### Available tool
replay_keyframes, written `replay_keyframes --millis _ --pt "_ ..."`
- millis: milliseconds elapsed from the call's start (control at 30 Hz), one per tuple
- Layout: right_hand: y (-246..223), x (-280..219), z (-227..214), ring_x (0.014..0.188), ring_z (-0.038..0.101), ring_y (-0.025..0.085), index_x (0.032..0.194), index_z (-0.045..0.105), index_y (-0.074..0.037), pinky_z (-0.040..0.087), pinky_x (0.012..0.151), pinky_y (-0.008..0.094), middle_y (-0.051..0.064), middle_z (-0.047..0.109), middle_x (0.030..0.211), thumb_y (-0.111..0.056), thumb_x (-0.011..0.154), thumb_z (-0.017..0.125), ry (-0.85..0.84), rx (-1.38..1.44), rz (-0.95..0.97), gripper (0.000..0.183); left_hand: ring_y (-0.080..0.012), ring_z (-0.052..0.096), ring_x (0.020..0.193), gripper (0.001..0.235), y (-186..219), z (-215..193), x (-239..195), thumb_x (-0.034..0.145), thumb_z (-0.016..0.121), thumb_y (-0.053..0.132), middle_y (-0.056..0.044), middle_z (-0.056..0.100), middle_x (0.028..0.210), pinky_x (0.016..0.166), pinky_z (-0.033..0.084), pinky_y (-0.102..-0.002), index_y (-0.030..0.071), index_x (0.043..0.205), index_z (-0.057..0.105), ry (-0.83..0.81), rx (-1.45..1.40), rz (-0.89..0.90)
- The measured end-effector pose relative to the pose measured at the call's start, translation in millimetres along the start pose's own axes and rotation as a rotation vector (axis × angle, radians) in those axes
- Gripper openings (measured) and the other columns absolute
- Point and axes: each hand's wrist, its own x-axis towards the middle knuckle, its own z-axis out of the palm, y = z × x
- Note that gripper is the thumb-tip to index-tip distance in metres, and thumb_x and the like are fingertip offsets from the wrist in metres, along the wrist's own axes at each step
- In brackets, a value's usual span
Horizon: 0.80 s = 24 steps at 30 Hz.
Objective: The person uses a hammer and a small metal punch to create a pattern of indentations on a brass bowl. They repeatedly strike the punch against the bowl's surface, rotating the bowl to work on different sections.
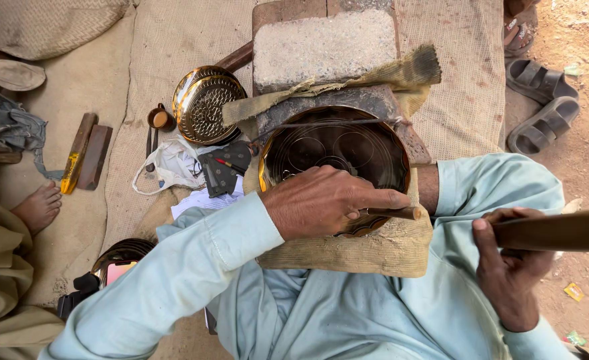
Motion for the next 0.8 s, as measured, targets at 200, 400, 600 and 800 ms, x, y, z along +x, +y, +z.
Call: replay_keyframes --millis 200,400,600,800 --pt "18.1 33.6 -10.7 0.081 0.062 0.016 0.123 0.057 -0.005 0.051 0.073 0.029 0.012 0.064 0.099 -0.014 0.095 0.077 -0.245 -0.202 -0.078 0.035 -0.0377 0.074 0.086 0.067 6.8 5.6 -15.9 0.083 0.066 0.002 -0.017 0.074 0.103 0.07 0.06 -0.044 0.023 0.145 0.054 0.267 -0.081 -0.007" --pt "-14.9 112.3 -10.9 0.08 0.071 0.02 0.127 0.062 -0.005 0.057 0.067 0.037 0.01 0.071 0.094 -0.021 0.087 0.08 -0.627 -0.661 -0.11 0.047 -0.0396 0.074 0.089 0.06 14.0 24.5 -31.3 0.09 0.068 -0.006 -0.019 0.074 0.099 0.073 0.058 -0.043 0.015 0.144 0.053 0.549 -0.156 -0.2" --pt "-55.3 163.4 8.3 0.08 0.075 0.019 0.134 0.061 -0.011 0.06 0.071 0.035 0.008 0.075 0.102 -0.029 0.088 0.07 -0.8 -0.797 -0.372 0.051 -0.0249 0.08 0.081 0.06 23.1 52.3 -37.6 0.087 0.067 -0.011 -0.015 0.077 0.09 0.068 0.061 -0.034 0.009 0.143 0.057 0.829 -0.392 -0.416" --pt "-124.0 193.9 46.9 0.075 0.075 0.017 0.136 0.056 -0.023 0.059 0.062 0.034 0.0 0.072 0.103 -0.033 0.089 0.065 -1.051 -1.26 -0.518 0.049 -0.0149 0.076 0.078 0.057 33.4 76.4 -32.4 0.088 0.072 -0.003 -0.01 0.078 0.088 0.068 0.061 -0.03 0.003 0.141 0.051 1.15 -0.518 -0.618"
